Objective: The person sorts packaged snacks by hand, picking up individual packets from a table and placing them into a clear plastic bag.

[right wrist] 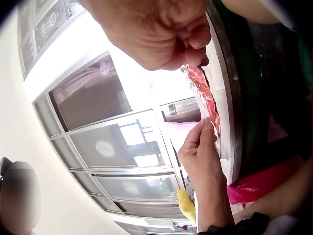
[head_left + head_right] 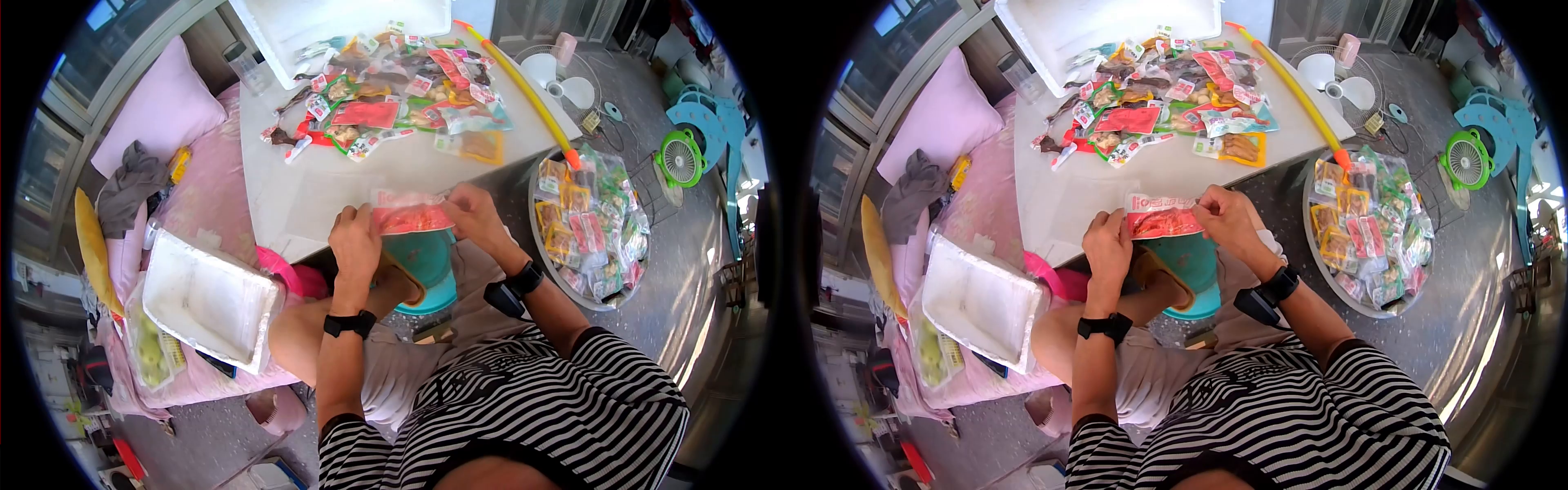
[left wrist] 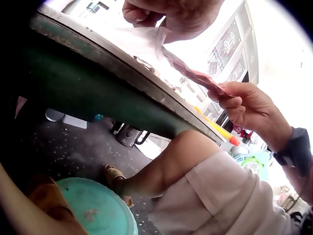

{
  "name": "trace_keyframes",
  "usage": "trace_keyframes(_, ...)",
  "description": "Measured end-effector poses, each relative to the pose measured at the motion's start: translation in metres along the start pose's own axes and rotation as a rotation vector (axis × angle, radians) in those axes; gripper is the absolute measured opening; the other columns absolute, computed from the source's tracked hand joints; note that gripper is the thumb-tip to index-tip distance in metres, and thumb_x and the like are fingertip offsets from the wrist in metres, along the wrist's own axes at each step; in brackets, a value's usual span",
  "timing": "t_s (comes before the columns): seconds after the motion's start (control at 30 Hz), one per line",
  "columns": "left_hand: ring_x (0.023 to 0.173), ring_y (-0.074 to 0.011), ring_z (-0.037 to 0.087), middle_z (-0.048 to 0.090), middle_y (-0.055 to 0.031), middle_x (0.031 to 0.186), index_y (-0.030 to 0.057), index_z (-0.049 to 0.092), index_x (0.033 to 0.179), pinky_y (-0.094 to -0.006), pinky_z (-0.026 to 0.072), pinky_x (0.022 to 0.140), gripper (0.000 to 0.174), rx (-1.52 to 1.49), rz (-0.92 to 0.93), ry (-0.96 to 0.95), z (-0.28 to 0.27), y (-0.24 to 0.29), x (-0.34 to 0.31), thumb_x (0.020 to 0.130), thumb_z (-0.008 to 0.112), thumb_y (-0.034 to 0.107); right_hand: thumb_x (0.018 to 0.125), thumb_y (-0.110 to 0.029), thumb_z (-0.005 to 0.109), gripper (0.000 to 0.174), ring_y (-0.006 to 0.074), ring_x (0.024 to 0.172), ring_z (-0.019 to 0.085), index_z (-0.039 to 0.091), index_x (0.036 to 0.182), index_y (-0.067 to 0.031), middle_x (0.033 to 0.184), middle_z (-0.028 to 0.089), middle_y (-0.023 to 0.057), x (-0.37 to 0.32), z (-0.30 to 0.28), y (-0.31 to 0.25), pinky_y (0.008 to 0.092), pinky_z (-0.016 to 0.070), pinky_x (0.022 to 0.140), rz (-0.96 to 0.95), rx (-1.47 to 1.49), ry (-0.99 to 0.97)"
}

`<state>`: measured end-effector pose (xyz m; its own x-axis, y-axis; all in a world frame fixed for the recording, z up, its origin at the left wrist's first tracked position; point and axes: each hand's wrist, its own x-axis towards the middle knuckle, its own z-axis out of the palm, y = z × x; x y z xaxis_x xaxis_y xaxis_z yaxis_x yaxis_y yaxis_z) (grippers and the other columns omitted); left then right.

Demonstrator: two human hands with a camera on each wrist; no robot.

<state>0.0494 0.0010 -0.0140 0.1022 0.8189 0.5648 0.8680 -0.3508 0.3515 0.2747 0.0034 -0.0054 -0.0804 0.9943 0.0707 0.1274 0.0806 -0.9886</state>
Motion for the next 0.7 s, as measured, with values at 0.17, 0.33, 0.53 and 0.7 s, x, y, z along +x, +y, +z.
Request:
trace_keyframes(0.17,0.075,-0.0339,0.057,0.054,-0.0133,0.079,0.0054,0.063,0.096,-0.0440,0.0481,0.060,0.024,0.023,0.008,0.041,0.003,0.000,0.001,0.073,0.060,0.001,0.085,-0.012,0.061,0.016,0.0071,0.051,0.054,0.053,0.075,-0.0012,0.063,0.054,0.0021,0.000,0.000,0.000,0.0218,0.0431,0.042,-0.032,-0.112,0.006)
trace_keyframes(0.33,0.071,-0.0321,0.058,0.056,-0.0120,0.077,0.0047,0.066,0.096,-0.0412,0.0474,0.061,0.021,-0.095,0.089,0.053,0.002,0.013,0.002,0.076,0.063,0.001,0.084,-0.008,0.061,0.013,0.0084,0.051,0.056,0.054,0.076,-0.0012,0.064,0.058,0.0035,0.001,0.015,-0.004,0.0218,0.0447,0.043,0.058,-0.014,0.076)
trace_keyframes(0.53,0.073,-0.0323,0.059,0.057,-0.0129,0.080,0.0040,0.065,0.097,-0.0408,0.0474,0.063,0.021,-0.227,0.162,0.043,0.013,0.019,-0.003,0.077,0.061,-0.001,0.090,-0.007,0.055,0.010,0.0120,0.066,0.062,0.056,0.098,-0.0007,0.081,0.063,0.0071,0.027,0.067,0.033,0.0231,0.0505,0.053,0.039,0.414,0.004)
trace_keyframes(0.7,0.069,-0.0328,0.057,0.057,-0.0138,0.078,0.0036,0.065,0.099,-0.0405,0.0457,0.061,0.025,-0.172,-0.029,0.067,0.003,0.000,0.006,0.075,0.060,-0.003,0.090,-0.003,0.052,0.026,0.0137,0.080,0.062,0.056,0.116,-0.0011,0.092,0.061,0.0074,0.034,0.084,0.028,0.0250,0.0548,0.062,0.097,0.529,-0.123)
